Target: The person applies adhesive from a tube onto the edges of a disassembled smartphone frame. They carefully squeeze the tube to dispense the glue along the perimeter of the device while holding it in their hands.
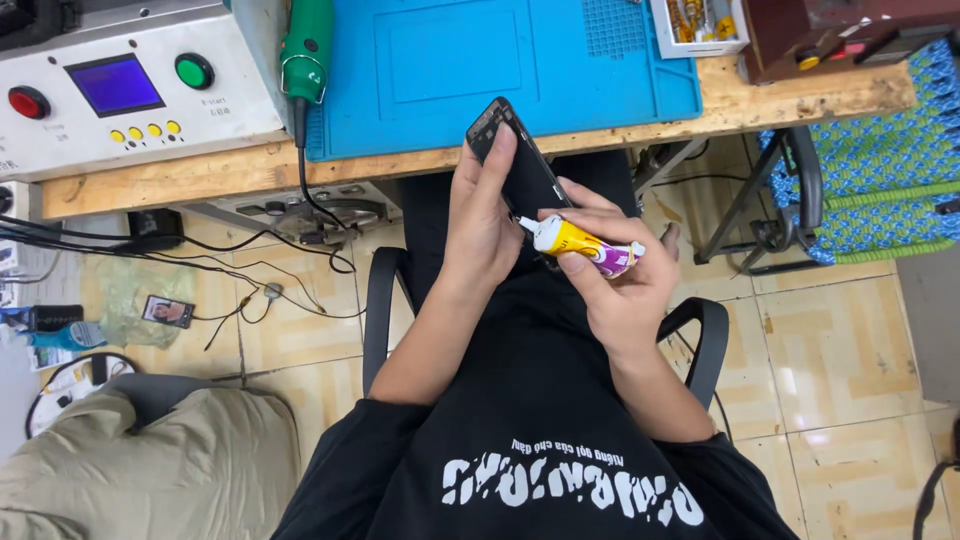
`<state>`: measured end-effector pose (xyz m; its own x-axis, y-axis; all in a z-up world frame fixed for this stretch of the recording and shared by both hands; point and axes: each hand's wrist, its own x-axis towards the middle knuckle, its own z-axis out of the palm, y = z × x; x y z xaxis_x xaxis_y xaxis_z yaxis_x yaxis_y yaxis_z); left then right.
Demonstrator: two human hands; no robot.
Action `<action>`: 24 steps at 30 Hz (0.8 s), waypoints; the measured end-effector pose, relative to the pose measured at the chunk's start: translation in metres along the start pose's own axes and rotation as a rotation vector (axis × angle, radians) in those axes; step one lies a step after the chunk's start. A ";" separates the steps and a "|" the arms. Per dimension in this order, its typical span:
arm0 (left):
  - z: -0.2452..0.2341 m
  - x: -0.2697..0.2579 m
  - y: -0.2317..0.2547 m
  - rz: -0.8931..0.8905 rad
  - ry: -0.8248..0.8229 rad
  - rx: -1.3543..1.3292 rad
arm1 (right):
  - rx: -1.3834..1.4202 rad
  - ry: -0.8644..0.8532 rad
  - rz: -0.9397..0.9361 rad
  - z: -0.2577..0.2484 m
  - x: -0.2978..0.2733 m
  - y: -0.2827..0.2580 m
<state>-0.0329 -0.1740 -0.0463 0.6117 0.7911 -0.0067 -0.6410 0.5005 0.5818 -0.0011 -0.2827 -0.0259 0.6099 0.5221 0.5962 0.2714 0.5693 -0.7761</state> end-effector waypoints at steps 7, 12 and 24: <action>-0.022 -0.037 0.000 -0.007 -0.239 -0.085 | 0.061 -0.039 0.053 0.001 -0.029 -0.028; -0.019 -0.056 0.008 0.069 -0.509 -0.252 | -0.017 0.061 -0.133 0.002 -0.041 -0.047; -0.006 -0.063 0.040 0.145 -0.654 -0.095 | -0.352 0.008 -0.050 0.006 -0.044 -0.061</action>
<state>-0.1002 -0.2013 -0.0277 0.6515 0.4920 0.5774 -0.7578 0.4576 0.4651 -0.0489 -0.3367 -0.0042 0.5947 0.4933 0.6348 0.5400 0.3399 -0.7700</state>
